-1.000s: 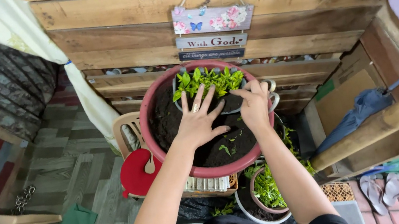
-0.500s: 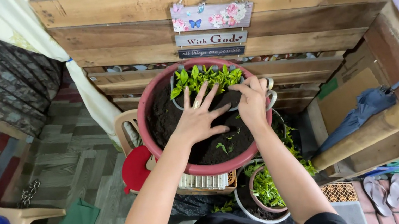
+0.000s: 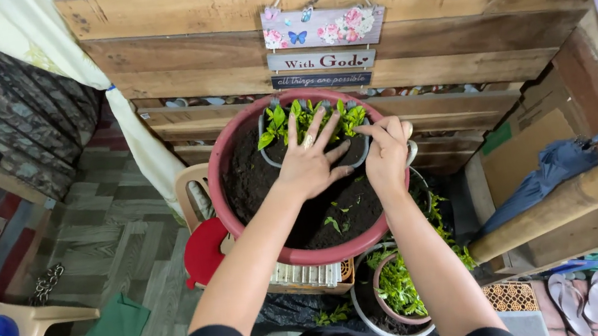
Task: Trimming and planting small green seedlings into a larger pot using scissors.
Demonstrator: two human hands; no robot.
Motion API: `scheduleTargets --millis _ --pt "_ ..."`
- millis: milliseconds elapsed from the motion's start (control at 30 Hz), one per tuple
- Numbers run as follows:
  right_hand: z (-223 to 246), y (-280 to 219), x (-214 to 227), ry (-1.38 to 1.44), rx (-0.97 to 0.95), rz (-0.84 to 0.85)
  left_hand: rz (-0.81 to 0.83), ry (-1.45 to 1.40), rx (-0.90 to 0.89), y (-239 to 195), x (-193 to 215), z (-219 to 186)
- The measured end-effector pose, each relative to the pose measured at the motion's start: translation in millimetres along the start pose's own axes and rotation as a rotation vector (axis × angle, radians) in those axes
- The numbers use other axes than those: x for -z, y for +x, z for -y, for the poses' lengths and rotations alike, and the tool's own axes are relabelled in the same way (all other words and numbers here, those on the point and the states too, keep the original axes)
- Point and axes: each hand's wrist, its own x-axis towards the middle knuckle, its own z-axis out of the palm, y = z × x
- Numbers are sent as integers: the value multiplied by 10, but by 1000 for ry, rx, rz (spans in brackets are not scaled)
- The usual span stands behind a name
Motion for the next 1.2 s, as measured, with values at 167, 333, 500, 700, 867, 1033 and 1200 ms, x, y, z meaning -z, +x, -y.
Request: scheduleTargets --millis 167,333,500,700,867,1033,1200 --pt "-19 -12 -22 5 -19 49 -6 -29 40 -88 -75 54" --pt "-37 -29 -55 -87 28 192 -96 -156 88 -136 159 191" --pt "21 -26 -68 -344 56 473 61 -247 207 -295 325 350" --pt "57 -15 -46 -335 24 552 135 -244 243 -310 295 299" --pt "96 -18 -60 -338 46 526 223 -286 215 -304 296 298" --pt "68 -34 -80 -320 48 499 230 -279 204 -306 199 324" --pt "21 -37 -83 -290 97 454 101 -273 216 -335 97 390"
